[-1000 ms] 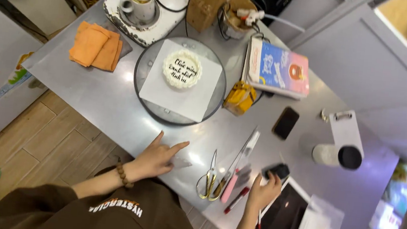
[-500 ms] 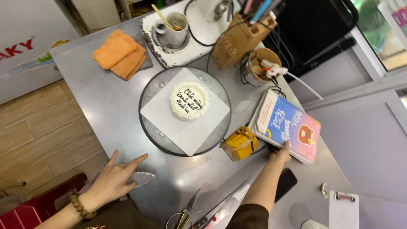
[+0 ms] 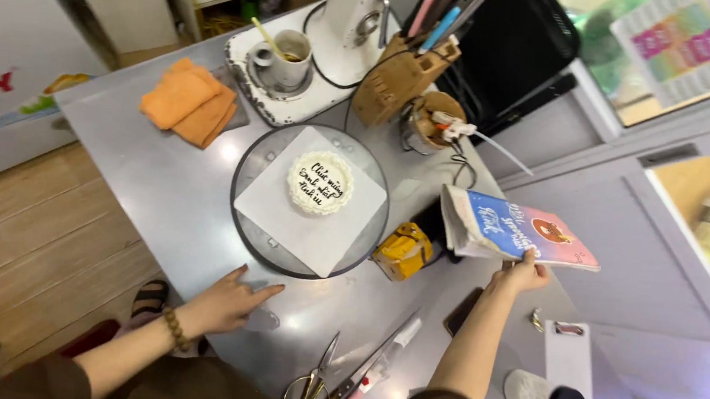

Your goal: Cutting out a parchment paper circle and writing order details on a receipt in a bakery kitchen.

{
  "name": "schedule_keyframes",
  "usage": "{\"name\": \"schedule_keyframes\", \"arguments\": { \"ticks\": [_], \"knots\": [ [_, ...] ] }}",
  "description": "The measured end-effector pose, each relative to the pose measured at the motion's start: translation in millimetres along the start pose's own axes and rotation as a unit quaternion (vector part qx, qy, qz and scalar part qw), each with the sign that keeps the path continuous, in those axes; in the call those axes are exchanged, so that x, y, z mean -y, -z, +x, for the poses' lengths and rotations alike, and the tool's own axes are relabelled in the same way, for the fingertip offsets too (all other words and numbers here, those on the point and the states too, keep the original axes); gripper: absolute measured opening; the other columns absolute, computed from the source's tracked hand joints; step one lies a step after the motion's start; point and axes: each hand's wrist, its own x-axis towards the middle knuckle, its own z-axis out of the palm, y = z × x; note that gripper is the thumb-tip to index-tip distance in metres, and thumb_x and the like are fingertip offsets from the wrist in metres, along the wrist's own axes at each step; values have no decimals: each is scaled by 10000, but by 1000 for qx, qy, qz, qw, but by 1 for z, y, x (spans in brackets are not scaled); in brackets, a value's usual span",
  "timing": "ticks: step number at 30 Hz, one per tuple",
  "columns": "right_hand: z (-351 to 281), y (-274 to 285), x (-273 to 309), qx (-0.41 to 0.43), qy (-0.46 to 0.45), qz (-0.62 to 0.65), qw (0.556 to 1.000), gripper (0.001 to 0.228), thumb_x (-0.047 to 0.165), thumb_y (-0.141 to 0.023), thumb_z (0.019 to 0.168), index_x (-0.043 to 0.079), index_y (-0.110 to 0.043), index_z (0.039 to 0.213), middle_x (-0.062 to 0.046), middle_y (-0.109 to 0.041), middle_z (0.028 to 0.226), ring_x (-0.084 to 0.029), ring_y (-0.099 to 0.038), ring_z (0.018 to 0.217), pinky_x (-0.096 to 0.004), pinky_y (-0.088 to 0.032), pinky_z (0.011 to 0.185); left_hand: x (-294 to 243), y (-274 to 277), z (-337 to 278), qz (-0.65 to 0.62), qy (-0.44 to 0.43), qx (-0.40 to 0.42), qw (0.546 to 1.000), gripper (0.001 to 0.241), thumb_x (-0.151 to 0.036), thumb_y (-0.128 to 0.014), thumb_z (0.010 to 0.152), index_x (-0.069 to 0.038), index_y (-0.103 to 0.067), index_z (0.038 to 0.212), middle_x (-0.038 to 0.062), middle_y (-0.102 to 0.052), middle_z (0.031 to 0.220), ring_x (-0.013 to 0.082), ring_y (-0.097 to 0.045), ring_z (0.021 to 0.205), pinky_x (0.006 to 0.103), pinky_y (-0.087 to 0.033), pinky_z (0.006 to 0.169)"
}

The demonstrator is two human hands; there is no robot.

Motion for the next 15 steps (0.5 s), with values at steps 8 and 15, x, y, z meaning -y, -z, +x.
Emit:
{"name": "schedule_keyframes", "arguments": {
  "ticks": [8,15],
  "knots": [
    [-181,95,189,159,153,-119,968,338,40,-703,985,-65,-602,1290,-98,-700,1141,-166,-688,994,-309,-577,886,39,15,39,55,-155,-35,986,807,-88,-699,798,-116,-356,1529,132,-709,826,343,-693,853,519,-463,948],
    [-358,221,160,64,100,-386,915,330,128,-726,953,-70,-721,1217,-136,-723,1043,-149,-632,907,-274,-497,837,78,54,19,17,-265,20,964,821,-61,-703,727,-154,-431,1496,173,-726,872,398,-679,894,508,-493,928]
  ]
}}
